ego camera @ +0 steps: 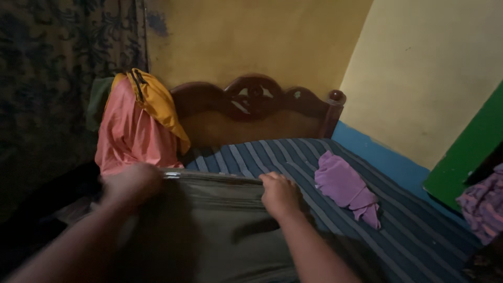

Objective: The person places toiletries, a bottle, and folded clothes into a bag and then zips it shut.

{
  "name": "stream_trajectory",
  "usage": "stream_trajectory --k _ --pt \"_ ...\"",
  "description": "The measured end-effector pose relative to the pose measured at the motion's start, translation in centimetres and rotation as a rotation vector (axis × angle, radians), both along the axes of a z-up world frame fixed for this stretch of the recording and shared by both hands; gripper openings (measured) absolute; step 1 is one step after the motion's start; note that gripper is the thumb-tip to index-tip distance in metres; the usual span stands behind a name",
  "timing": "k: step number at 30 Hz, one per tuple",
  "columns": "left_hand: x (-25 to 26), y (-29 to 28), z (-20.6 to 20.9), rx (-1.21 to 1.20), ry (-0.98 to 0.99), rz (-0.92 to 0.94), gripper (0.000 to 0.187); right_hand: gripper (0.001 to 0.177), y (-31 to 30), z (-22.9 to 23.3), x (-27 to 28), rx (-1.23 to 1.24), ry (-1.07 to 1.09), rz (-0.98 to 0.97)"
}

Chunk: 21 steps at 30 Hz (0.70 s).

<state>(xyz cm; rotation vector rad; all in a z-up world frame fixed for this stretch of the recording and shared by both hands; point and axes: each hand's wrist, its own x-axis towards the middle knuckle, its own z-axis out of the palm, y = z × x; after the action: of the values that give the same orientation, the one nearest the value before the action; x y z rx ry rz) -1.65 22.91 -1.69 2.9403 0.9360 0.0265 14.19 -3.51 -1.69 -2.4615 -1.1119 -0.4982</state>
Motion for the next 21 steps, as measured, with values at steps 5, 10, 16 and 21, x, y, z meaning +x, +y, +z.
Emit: stream_trajectory --k 5,10,16,21 --pt "-4.5 15.1 -10.3 0.07 0.063 -0.058 0.033 0.037 1.0 1.1 -1.3 -0.081 0.03 -0.079" --pt "-5.8 17.7 -12.9 0.298 -0.048 -0.32 0.032 0.042 6.2 3.5 -3.4 -0.145 0.113 0.026" --pt "-5.6 12.7 -6.7 0.284 -0.238 -0.307 0.028 0.043 15.9 3.8 -10.4 -0.079 0.187 0.352" --pt "-7.4 11.9 -5.7 -0.026 -0.299 -0.079 0.031 0.044 19.0 3.8 -11.8 -0.401 0.195 0.271"
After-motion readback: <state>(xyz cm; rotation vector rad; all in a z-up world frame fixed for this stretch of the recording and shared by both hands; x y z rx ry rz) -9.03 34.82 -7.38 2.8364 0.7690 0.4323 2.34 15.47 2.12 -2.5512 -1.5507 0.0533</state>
